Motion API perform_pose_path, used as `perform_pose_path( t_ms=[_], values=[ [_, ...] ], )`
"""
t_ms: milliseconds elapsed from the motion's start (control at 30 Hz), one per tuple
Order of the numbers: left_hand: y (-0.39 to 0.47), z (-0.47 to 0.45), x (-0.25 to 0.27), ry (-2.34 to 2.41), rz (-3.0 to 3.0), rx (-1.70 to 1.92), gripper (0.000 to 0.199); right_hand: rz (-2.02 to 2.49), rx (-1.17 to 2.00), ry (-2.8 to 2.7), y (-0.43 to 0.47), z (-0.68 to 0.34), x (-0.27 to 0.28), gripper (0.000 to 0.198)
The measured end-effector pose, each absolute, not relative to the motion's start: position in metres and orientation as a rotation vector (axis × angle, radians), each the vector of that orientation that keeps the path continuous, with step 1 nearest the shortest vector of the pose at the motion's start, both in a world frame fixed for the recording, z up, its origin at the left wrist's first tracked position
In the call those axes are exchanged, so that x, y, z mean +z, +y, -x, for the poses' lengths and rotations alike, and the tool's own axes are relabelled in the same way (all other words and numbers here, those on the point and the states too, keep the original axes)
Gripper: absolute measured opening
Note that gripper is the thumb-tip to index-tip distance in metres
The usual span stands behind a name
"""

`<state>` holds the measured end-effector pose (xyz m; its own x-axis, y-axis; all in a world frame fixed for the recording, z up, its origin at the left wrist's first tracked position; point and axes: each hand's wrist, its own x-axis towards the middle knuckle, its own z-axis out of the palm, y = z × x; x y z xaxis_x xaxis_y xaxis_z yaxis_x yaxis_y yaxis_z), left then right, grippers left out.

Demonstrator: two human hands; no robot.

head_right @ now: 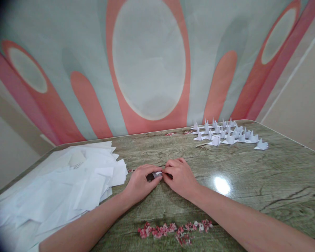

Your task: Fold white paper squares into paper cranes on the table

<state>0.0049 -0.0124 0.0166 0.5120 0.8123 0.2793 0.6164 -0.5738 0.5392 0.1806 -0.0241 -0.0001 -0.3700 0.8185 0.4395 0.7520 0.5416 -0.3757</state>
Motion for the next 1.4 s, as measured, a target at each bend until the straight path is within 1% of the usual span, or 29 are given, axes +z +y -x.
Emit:
perform_pose_path(
  t_ms=[367,733,1400],
  values=[
    [-0.007,-0.004,0.011,1.143,-2.295,0.756,0.017,1.217,0.03,-2.265,-0.026,-0.182,-0.001,0.016],
    [-0.016,-0.004,0.015,1.12,-2.564,0.687,0.023,1.184,-0.113,-2.351,-0.028,-0.18,0.002,0.018],
    [-0.025,-0.006,0.021,1.124,-2.907,0.405,0.024,1.225,0.028,-2.362,-0.033,-0.185,0.005,0.019]
  ],
)
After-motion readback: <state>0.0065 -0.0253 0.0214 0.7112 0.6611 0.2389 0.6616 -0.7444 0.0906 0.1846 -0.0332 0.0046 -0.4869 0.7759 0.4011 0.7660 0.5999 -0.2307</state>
